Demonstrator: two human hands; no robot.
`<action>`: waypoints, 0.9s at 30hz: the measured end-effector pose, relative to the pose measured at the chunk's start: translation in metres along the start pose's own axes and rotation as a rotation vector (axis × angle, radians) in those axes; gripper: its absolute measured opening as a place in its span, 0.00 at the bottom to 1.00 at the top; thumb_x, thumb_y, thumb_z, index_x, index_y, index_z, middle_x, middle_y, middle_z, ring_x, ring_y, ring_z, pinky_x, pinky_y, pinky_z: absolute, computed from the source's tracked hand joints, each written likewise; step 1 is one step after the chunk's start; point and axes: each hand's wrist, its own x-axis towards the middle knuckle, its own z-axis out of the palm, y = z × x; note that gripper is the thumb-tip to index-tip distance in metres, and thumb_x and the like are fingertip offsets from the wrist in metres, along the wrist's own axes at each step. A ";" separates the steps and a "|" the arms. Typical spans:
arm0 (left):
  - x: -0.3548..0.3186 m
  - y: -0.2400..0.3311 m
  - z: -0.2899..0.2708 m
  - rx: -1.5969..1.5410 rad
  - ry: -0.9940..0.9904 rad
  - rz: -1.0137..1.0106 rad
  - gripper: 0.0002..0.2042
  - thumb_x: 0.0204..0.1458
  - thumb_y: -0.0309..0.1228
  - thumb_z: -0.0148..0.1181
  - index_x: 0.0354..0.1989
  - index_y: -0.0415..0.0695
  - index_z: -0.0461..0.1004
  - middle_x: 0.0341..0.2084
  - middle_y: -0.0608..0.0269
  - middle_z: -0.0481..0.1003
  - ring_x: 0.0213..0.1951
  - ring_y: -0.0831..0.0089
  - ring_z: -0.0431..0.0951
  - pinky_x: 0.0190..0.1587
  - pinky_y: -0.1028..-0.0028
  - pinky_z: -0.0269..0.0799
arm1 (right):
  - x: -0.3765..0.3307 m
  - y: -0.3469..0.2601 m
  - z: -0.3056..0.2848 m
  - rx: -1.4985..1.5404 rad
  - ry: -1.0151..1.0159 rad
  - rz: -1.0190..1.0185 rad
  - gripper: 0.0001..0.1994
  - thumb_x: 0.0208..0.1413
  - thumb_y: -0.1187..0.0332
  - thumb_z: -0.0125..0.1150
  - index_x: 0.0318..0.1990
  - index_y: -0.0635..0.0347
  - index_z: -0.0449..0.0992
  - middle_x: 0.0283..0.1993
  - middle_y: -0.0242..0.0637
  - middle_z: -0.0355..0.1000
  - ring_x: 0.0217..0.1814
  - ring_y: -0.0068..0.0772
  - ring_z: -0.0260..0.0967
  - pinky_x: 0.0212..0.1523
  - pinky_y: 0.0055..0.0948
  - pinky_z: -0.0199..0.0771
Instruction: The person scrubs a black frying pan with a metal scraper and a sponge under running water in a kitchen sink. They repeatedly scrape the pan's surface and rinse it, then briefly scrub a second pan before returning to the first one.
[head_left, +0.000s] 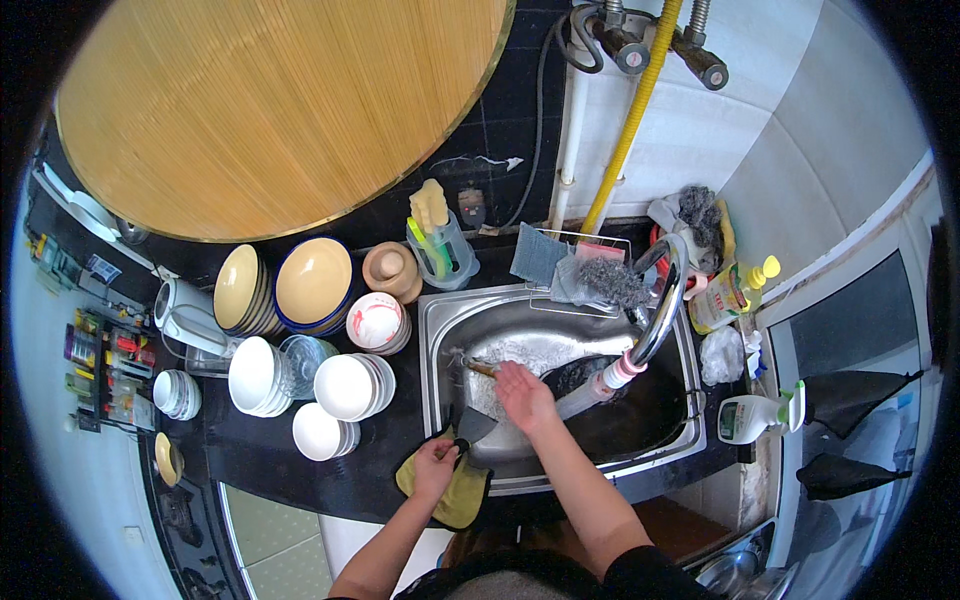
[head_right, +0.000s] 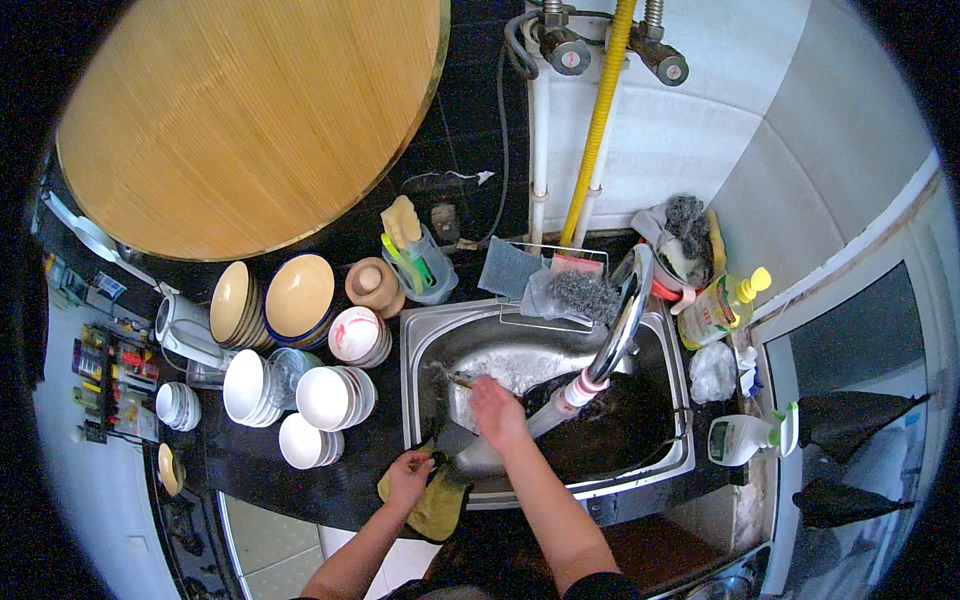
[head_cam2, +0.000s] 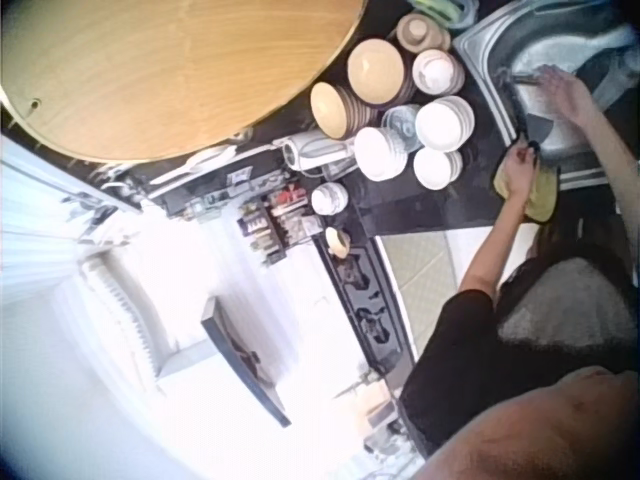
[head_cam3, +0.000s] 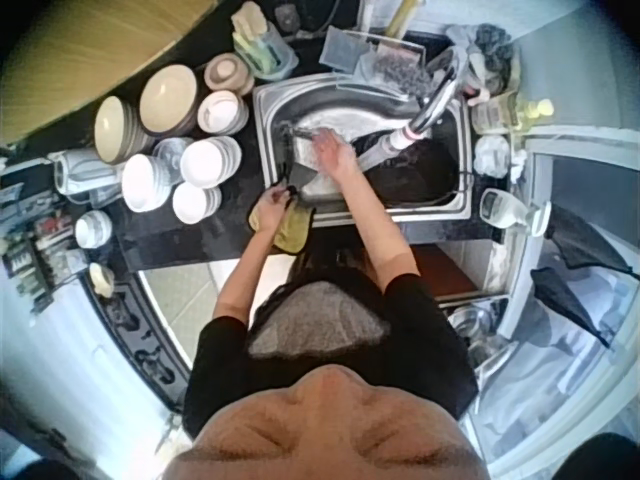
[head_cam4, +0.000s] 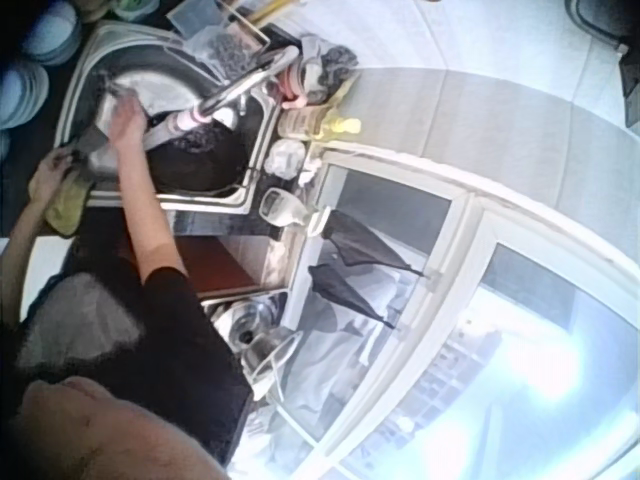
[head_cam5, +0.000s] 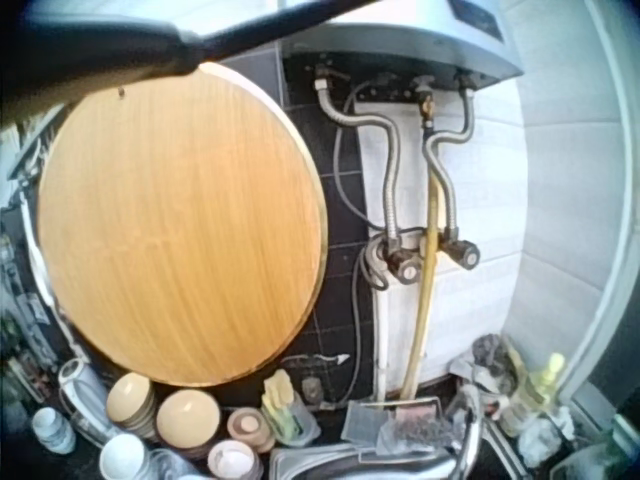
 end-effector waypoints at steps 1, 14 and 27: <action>-0.002 0.006 -0.002 0.017 0.008 0.004 0.07 0.45 0.25 0.63 0.32 0.37 0.74 0.25 0.62 0.75 0.28 0.77 0.73 0.34 0.76 0.70 | -0.008 -0.007 -0.005 -0.046 0.127 -0.039 0.15 0.58 0.63 0.48 0.48 0.62 0.68 0.53 0.40 0.67 0.58 0.39 0.60 0.59 0.37 0.56; -0.014 0.028 -0.018 0.136 0.117 0.024 0.08 0.42 0.23 0.63 0.32 0.36 0.74 0.29 0.54 0.74 0.31 0.66 0.75 0.36 0.72 0.71 | -0.016 -0.012 0.005 -0.185 -0.074 0.123 0.20 0.60 0.62 0.44 0.57 0.63 0.61 0.61 0.41 0.60 0.61 0.37 0.58 0.60 0.35 0.57; -0.026 0.047 -0.033 0.220 0.172 0.145 0.09 0.41 0.23 0.63 0.32 0.38 0.74 0.30 0.55 0.73 0.29 0.66 0.74 0.34 0.72 0.70 | -0.037 -0.040 -0.047 -0.379 0.201 0.072 0.20 0.62 0.62 0.37 0.53 0.66 0.66 0.52 0.44 0.68 0.52 0.39 0.67 0.54 0.35 0.67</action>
